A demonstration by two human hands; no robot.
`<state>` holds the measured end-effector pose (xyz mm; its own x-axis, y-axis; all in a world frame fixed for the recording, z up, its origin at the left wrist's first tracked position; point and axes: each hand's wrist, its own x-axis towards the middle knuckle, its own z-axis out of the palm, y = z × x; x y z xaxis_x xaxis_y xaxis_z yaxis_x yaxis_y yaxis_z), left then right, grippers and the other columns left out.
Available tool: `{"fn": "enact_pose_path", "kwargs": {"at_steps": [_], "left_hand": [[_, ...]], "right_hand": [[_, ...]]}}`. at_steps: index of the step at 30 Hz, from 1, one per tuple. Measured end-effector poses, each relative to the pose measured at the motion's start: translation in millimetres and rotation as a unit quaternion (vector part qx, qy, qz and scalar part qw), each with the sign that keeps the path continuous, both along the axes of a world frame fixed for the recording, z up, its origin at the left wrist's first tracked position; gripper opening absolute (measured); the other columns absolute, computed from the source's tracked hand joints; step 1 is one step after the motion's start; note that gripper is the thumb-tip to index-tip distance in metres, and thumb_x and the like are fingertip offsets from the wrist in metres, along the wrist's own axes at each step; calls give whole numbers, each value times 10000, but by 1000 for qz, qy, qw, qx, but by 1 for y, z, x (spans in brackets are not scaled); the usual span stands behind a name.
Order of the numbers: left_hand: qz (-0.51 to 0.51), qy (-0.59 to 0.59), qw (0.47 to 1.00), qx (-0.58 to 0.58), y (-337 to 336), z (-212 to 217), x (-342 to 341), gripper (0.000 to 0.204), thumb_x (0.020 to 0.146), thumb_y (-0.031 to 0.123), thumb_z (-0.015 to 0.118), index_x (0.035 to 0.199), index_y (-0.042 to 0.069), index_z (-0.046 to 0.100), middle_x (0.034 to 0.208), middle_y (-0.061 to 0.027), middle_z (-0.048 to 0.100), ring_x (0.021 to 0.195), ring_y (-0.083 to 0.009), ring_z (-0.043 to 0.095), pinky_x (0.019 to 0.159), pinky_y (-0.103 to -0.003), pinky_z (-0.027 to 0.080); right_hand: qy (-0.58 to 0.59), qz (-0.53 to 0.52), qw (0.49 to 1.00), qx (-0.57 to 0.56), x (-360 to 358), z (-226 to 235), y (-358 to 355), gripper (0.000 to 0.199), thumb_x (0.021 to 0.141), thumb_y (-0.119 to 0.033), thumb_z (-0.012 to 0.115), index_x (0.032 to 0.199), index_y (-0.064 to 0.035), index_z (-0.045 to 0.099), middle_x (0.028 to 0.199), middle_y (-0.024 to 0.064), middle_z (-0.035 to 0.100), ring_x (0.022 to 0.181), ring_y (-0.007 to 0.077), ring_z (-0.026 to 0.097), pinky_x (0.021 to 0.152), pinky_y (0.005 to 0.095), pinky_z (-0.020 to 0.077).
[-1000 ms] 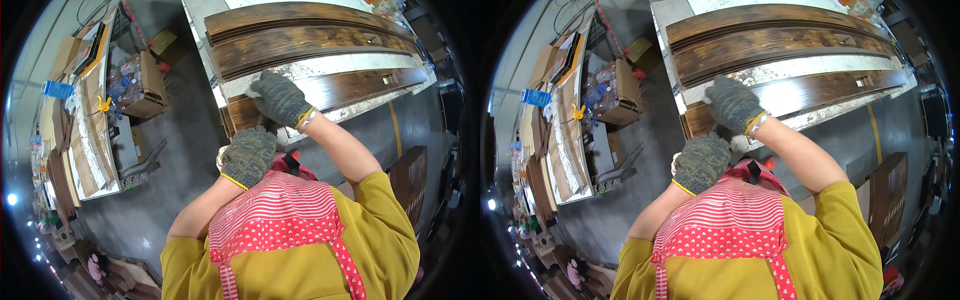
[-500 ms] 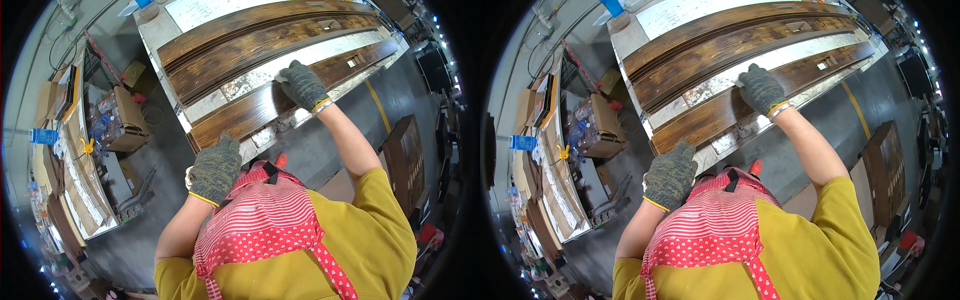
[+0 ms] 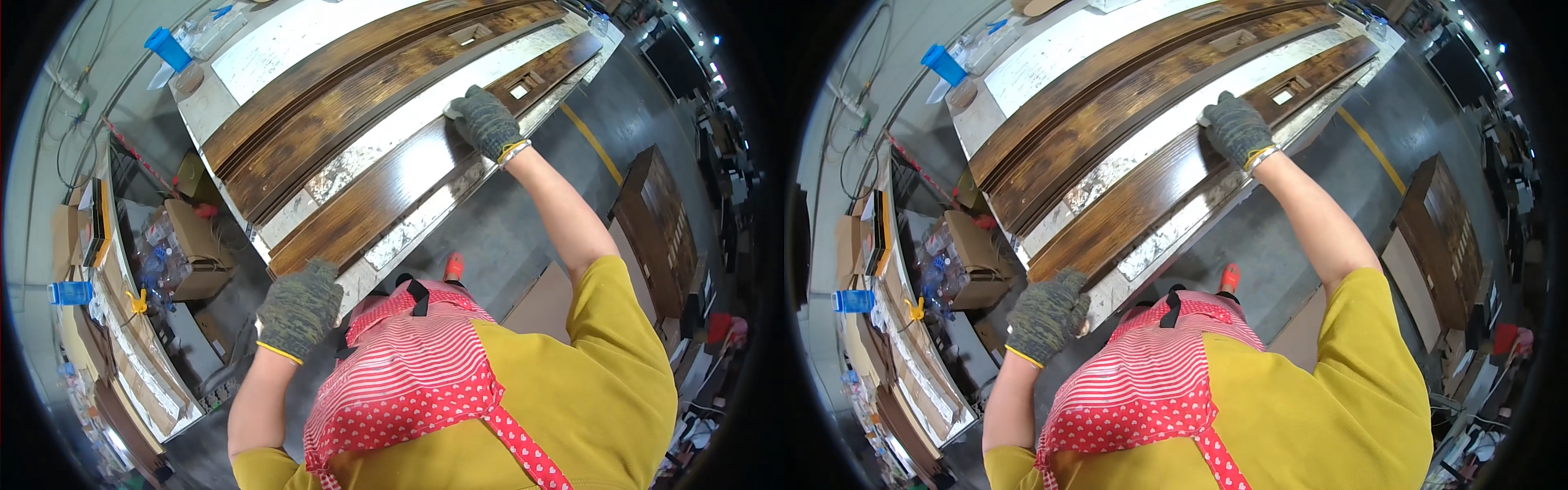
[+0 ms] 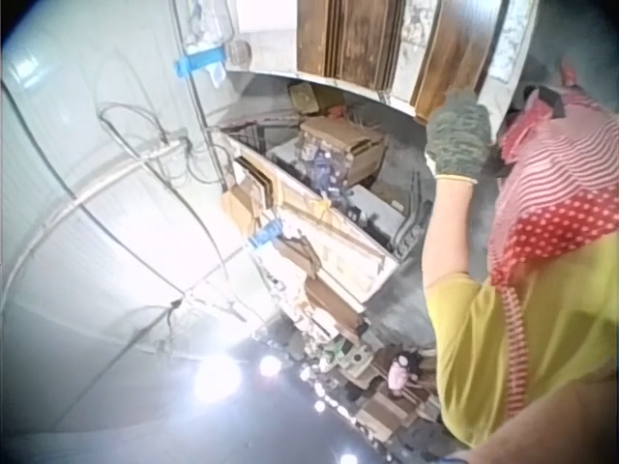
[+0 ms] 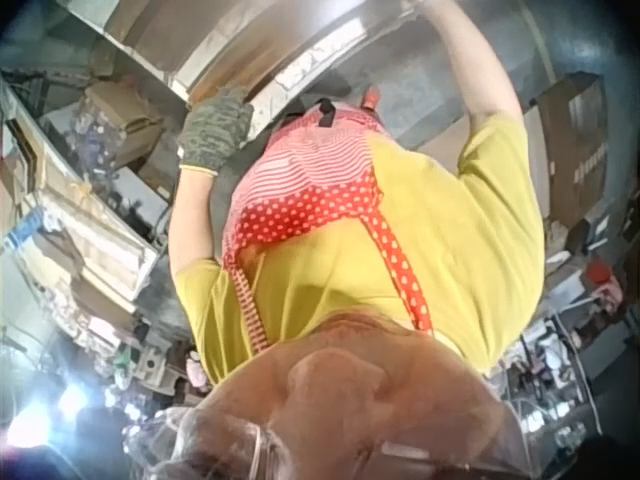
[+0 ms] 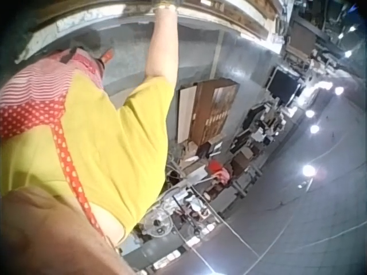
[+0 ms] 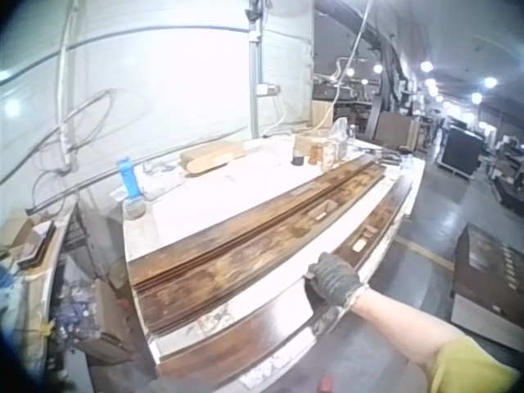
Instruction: The person sands and wipes wooden boards on a workbench using a sanding block, flipping and repositioning the boards to sand their surfaces and edges.
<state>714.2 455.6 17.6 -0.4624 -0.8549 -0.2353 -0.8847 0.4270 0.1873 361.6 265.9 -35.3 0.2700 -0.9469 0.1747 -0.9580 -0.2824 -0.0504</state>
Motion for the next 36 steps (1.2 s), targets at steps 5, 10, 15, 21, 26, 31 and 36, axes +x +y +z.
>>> {"fn": "enact_pose_path", "kwargs": {"at_steps": [5, 10, 15, 21, 26, 31, 36], "left_hand": [[-64, 85, 987, -117, -72, -8, -54, 222, 899, 286, 559, 939, 77, 624, 871, -180, 653, 827, -369, 636, 746, -478, 500], [9, -38, 999, -4, -109, -25, -96, 232, 887, 260, 550, 921, 53, 648, 878, -197, 665, 843, -378, 642, 766, -481, 502], [56, -86, 995, 3, -110, -20, -110, 199, 855, 208, 555, 898, 50, 668, 874, -206, 673, 849, -380, 652, 770, -483, 507], [97, -148, 984, 2, -107, -24, -131, 160, 836, 167, 568, 886, 41, 653, 889, -192, 676, 870, -353, 663, 770, -463, 519], [136, -132, 982, -8, -104, -24, -134, 180, 857, 211, 559, 867, 50, 640, 867, -194, 666, 846, -371, 648, 766, -477, 505], [119, -133, 983, 39, -114, -24, -129, 188, 838, 231, 596, 896, 59, 642, 859, -181, 673, 837, -357, 655, 762, -463, 510], [-37, 11, 985, -167, -115, -55, -161, 235, 837, 273, 612, 982, 93, 658, 1016, -148, 674, 936, -322, 654, 764, -444, 518]], "right_hand": [[-83, 186, 979, -13, 71, -2, 29, 82, 809, -142, 634, 874, -110, 672, 814, 125, 633, 881, 303, 617, 768, 419, 528], [26, 145, 983, 112, -8, 33, -8, 258, 747, -232, 690, 920, -42, 706, 1030, 211, 649, 951, 347, 633, 871, 429, 520], [-71, 90, 993, -4, -98, 4, -69, 192, 855, -264, 646, 925, -96, 707, 918, 168, 626, 838, 325, 643, 802, 430, 537], [-94, 268, 952, 110, -31, 3, -51, 207, 825, -246, 676, 948, -82, 647, 949, 163, 582, 916, 329, 617, 827, 435, 506], [-62, 215, 973, 53, -119, 5, -95, 142, 840, -216, 648, 891, -87, 678, 909, 165, 594, 843, 326, 622, 781, 434, 525], [2, 90, 995, 31, -219, 17, -132, 262, 822, -215, 643, 1023, -57, 698, 998, 176, 637, 891, 326, 650, 797, 410, 532], [-223, 43, 964, 136, -216, 30, -117, 307, 875, -217, 672, 1129, -44, 679, 998, 151, 638, 925, 297, 641, 842, 388, 519]]}}
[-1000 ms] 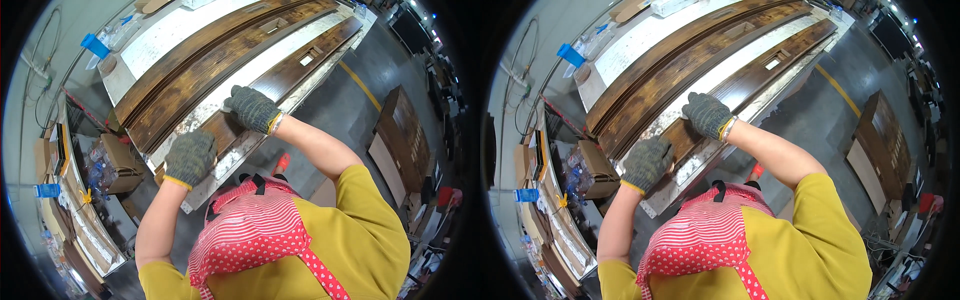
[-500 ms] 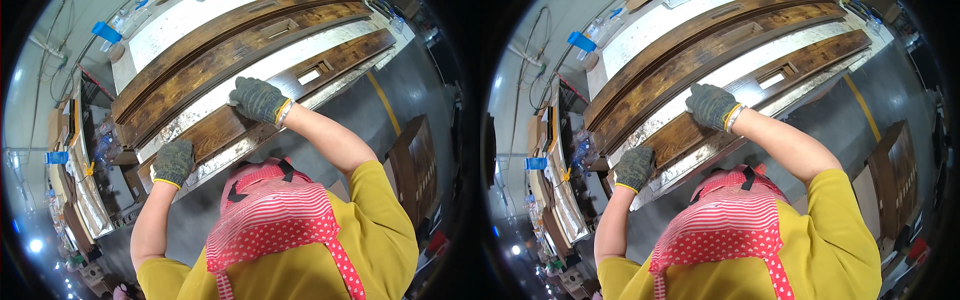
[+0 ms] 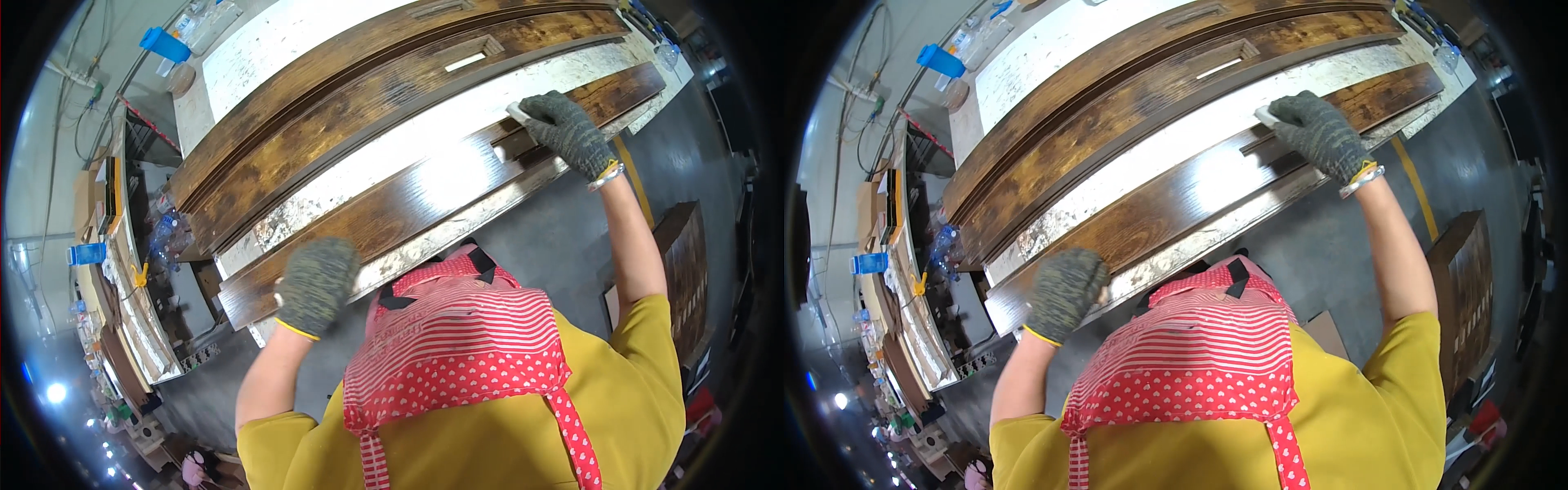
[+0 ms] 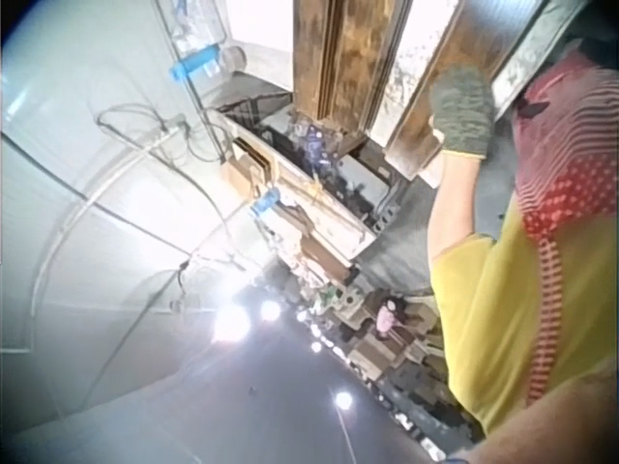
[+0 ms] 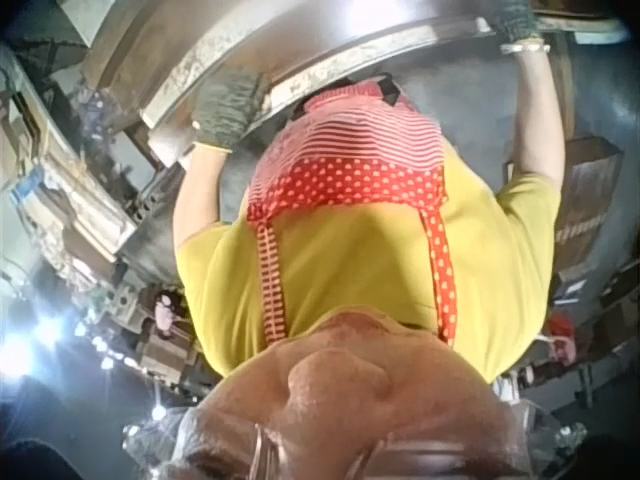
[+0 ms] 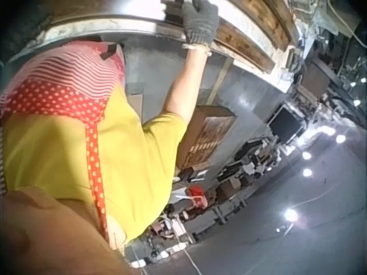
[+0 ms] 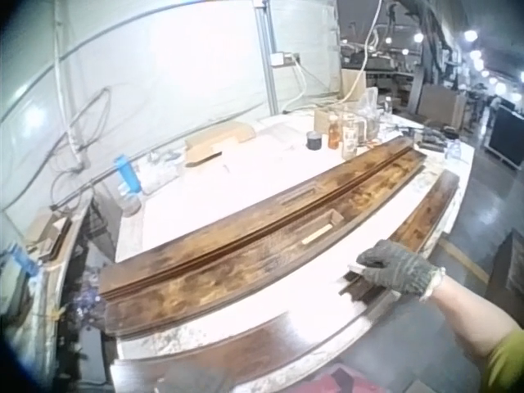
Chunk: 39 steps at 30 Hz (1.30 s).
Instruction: The person sands and wipes wooden boards on a workbench using a sanding block, flipping and repositioning the boards to sand their surfaces and edges.
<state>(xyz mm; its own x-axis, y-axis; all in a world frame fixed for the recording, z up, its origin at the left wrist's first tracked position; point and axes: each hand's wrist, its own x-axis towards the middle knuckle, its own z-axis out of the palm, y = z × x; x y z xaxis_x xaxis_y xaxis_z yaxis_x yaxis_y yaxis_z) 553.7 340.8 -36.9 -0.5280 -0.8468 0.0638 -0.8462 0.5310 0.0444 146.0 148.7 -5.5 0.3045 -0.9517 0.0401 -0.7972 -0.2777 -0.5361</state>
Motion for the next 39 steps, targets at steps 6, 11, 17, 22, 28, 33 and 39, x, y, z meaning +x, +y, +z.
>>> {"fn": "enact_pose_path", "kwargs": {"at_steps": [6, 11, 17, 22, 28, 33, 39], "left_hand": [[120, 48, 988, 89, -26, 23, -82, 272, 908, 253, 576, 1109, 73, 612, 1195, -170, 629, 951, -324, 639, 813, -425, 506], [177, 47, 979, 88, -20, 18, -100, 311, 878, 222, 590, 1144, 60, 596, 1279, -214, 588, 847, -334, 665, 719, -436, 530], [307, 17, 948, 89, -9, 17, -132, 384, 828, 221, 638, 1169, 56, 580, 1297, -234, 569, 864, -341, 663, 743, -440, 534], [342, 18, 935, 94, 16, 17, -113, 219, 762, 192, 656, 927, 49, 641, 1273, -149, 576, 1168, -317, 576, 875, -405, 522], [535, -21, 845, -10, 88, 9, -15, 247, 866, 211, 577, 1053, 83, 676, 1279, -117, 604, 1170, -294, 584, 918, -406, 503], [632, 12, 774, 45, 94, 20, 11, 269, 919, 226, 521, 1098, 84, 665, 1294, -107, 598, 1156, -280, 592, 927, -394, 494], [521, -115, 835, 133, 92, 18, 24, 244, 900, 165, 505, 1045, 80, 681, 1207, -103, 630, 1143, -256, 591, 900, -386, 509]], "right_hand": [[-54, 130, 988, -71, 31, -1, 5, 315, 847, -200, 685, 1119, -46, 643, 1004, 158, 577, 911, 336, 616, 784, 410, 509], [-109, 203, 971, -61, 38, -10, 1, 319, 831, -137, 712, 1125, -29, 654, 1084, 178, 603, 979, 336, 607, 852, 395, 504], [-83, 410, 900, -121, 38, -18, -49, 333, 871, -152, 676, 1177, -28, 634, 1187, 155, 630, 1125, 355, 562, 987, 414, 458], [-79, 455, 887, -12, 105, -5, -38, 313, 956, -246, 589, 1215, -75, 626, 1241, 127, 616, 1165, 313, 565, 1018, 398, 449], [-119, 549, 827, 8, 246, -24, -9, 343, 894, -255, 629, 1166, -45, 641, 1198, 156, 612, 1134, 328, 566, 984, 392, 455], [-114, 643, 757, 8, 342, -41, 12, 320, 910, -199, 633, 1188, -41, 632, 1184, 157, 603, 1123, 334, 570, 992, 423, 451], [-102, 674, 732, 6, 414, -41, 45, 298, 897, -152, 625, 1166, -24, 641, 1137, 160, 612, 1092, 343, 587, 958, 409, 470]]}}
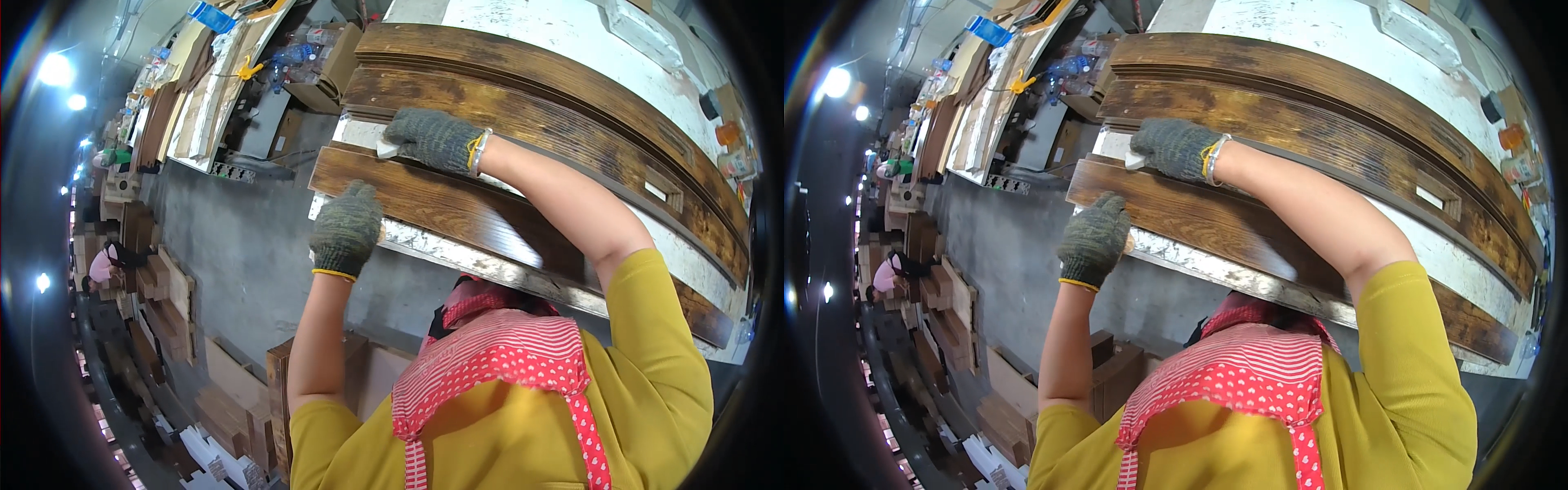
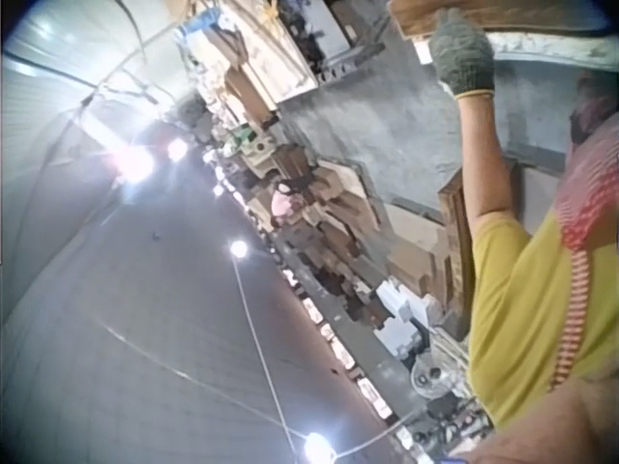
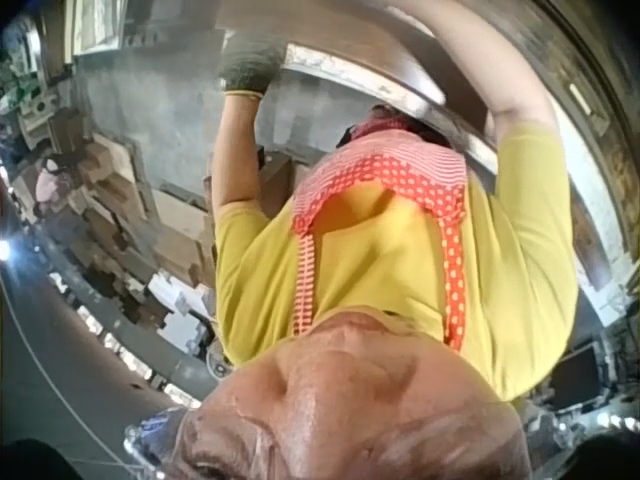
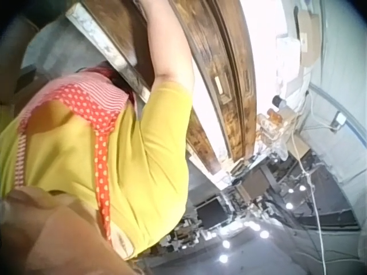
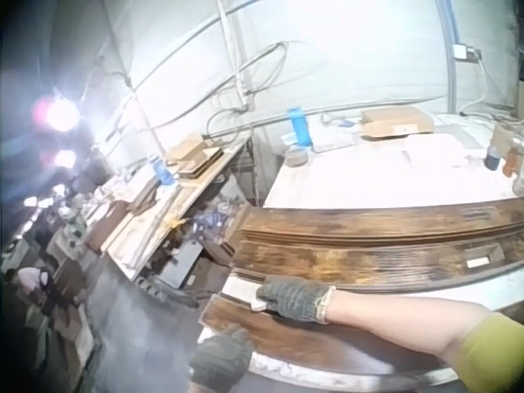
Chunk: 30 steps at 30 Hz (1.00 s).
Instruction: The person sands and wipes wooden boards on a workbench using a sanding block, flipping and repositioning the boards to sand their surfaces and edges.
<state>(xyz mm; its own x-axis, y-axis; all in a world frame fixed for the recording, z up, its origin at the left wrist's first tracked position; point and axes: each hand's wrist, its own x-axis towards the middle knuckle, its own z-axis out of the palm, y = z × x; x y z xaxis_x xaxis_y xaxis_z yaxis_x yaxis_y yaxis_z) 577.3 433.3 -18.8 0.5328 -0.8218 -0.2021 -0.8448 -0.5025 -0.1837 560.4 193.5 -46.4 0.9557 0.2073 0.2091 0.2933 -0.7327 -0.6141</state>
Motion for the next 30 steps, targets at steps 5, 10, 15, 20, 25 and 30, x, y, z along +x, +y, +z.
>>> {"fn": "enact_pose_path", "kwargs": {"at_steps": [5, 10, 15, 20, 25, 30], "left_hand": [[8, 13, 998, -62, 5, -5, 3, 305, 916, 240, 524, 1148, 74, 633, 1257, -143, 622, 1060, -301, 636, 889, -411, 509], [40, 26, 991, -126, 9, -9, 1, 291, 900, 206, 554, 1135, 59, 643, 1257, -144, 623, 1084, -297, 630, 900, -409, 512], [11, 40, 989, -144, 13, -24, 8, 287, 901, 188, 561, 1138, 49, 647, 1254, -157, 623, 1100, -306, 623, 910, -413, 512], [58, 44, 986, -151, 13, -13, 1, 301, 913, 207, 543, 1149, 48, 640, 1268, -166, 614, 1065, -342, 627, 904, -428, 508], [65, 44, 991, -109, 6, -8, 0, 297, 917, 205, 525, 1157, 51, 608, 1265, -187, 605, 1025, -369, 633, 880, -447, 509], [-36, 16, 993, -112, 5, -11, 3, 238, 882, 156, 566, 1067, 30, 646, 1199, -176, 631, 1054, -348, 629, 874, -440, 515]], "right_hand": [[1, 10, 1000, -24, 30, -7, 16, 293, 891, -144, 628, 1165, -41, 646, 1120, 159, 615, 1068, 348, 598, 937, 413, 484], [23, 21, 998, -60, 30, -7, 16, 278, 892, -139, 630, 1158, -62, 657, 1089, 145, 621, 1048, 321, 611, 927, 416, 494], [40, -3, 994, -97, -28, 2, -7, 271, 902, -157, 624, 1153, -62, 658, 1037, 132, 631, 996, 282, 623, 902, 393, 510], [140, -8, 988, -64, -107, 31, -47, 252, 889, -180, 653, 1104, -51, 679, 1010, 114, 651, 971, 265, 621, 886, 377, 509], [96, -91, 990, -46, -114, 37, -46, 269, 890, -181, 654, 1120, -45, 682, 1011, 97, 662, 947, 238, 632, 845, 353, 527], [21, -119, 992, -36, -106, 7, -24, 250, 889, -187, 635, 1102, -64, 682, 1025, 110, 639, 973, 278, 624, 866, 387, 503]]}}
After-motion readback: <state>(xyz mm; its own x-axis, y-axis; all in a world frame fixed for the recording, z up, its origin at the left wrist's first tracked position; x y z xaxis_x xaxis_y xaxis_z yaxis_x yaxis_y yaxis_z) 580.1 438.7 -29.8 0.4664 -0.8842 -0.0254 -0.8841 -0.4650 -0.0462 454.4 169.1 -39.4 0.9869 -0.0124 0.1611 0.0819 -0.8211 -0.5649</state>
